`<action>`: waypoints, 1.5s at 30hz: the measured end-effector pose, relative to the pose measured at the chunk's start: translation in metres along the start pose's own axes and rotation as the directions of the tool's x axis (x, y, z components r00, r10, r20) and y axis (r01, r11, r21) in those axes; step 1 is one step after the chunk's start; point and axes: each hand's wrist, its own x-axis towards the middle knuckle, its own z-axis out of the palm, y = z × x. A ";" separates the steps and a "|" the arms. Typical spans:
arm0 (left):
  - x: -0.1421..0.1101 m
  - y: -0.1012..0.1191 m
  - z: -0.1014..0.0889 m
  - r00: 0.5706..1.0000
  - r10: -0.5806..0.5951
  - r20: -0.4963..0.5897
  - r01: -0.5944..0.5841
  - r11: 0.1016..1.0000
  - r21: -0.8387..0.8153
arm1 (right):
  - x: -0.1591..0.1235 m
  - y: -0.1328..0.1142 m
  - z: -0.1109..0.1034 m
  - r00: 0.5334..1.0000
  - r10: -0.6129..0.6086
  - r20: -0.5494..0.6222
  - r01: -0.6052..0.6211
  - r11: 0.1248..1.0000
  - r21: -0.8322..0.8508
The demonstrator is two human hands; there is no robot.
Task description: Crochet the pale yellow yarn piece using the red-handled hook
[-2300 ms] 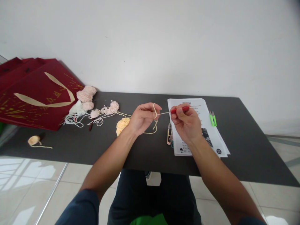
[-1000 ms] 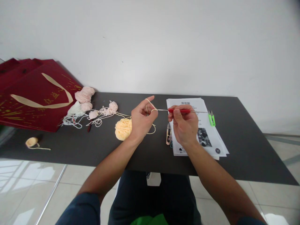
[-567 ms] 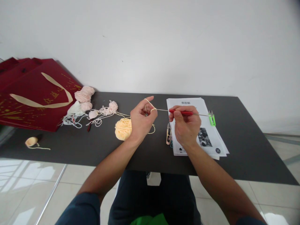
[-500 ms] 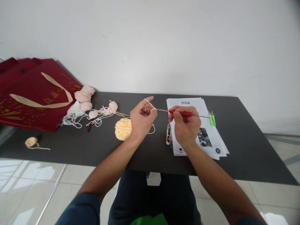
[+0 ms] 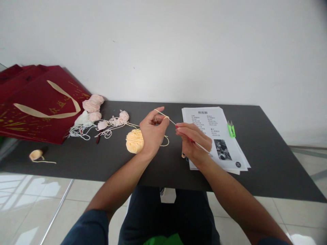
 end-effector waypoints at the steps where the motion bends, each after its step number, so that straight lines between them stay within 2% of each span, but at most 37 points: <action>1: 0.001 -0.001 0.001 1.000 -0.011 -0.017 0.011 1.000 -0.010 | -0.001 0.001 0.000 0.999 -0.043 0.028 0.043 0.999 -0.017; 5: 0.006 -0.001 0.002 0.992 -0.125 -0.034 0.119 0.982 -0.145 | -0.004 0.008 0.001 0.993 -0.085 0.087 0.087 0.996 -0.027; 8: 0.010 0.001 0.001 0.966 -0.245 0.080 0.258 0.920 -0.294 | -0.005 0.013 0.002 0.997 -0.029 0.068 0.029 1.000 -0.005; 13: 0.016 0.001 -0.004 0.909 -0.308 0.279 0.404 0.814 -0.417 | -0.004 0.013 0.004 0.987 0.160 0.027 -0.161 0.983 0.085; 17: 0.019 0.003 -0.007 0.882 -0.300 0.364 0.446 0.779 -0.441 | 0.002 0.008 0.007 0.931 0.366 0.019 -0.357 0.896 0.265; 21: 0.019 0.006 -0.008 0.873 -0.292 0.391 0.439 0.819 -0.369 | 0.011 0.011 0.006 0.841 0.541 -0.002 -0.476 0.742 0.471; 24: 0.016 0.006 -0.007 0.883 -0.272 0.382 0.391 0.877 -0.279 | 0.018 0.015 0.001 0.831 0.556 0.004 -0.470 0.698 0.540; 27: 0.013 0.004 -0.005 0.917 -0.235 0.322 0.304 0.935 -0.184 | 0.020 0.016 -0.005 0.866 0.500 -0.007 -0.440 0.770 0.462; 32: 0.011 -0.002 -0.003 0.967 -0.182 0.179 0.193 0.980 -0.040 | 0.017 0.008 -0.009 0.942 0.331 -0.057 -0.322 0.938 0.131; 34: 0.010 -0.004 -0.003 0.979 -0.140 0.149 0.142 0.990 -0.001 | 0.015 0.004 -0.008 0.970 0.241 -0.045 -0.239 0.970 0.053; 36: 0.008 -0.004 -0.002 0.986 -0.078 0.145 0.074 0.997 0.033 | 0.015 0.000 -0.008 0.975 0.219 -0.040 -0.219 0.976 0.011; 38: 0.008 -0.004 -0.003 0.986 -0.030 0.166 0.021 0.998 0.054 | 0.016 0.000 -0.009 0.948 0.311 -0.063 -0.310 0.951 0.025; 41: 0.009 -0.005 -0.005 0.973 -0.020 0.230 0.018 1.000 0.011 | 0.020 0.005 -0.012 0.857 0.509 -0.073 -0.487 0.849 0.202; 45: 0.013 -0.009 -0.009 0.939 -0.051 0.339 0.100 0.987 -0.128 | 0.025 0.012 -0.013 0.785 0.619 -0.021 -0.538 0.699 0.471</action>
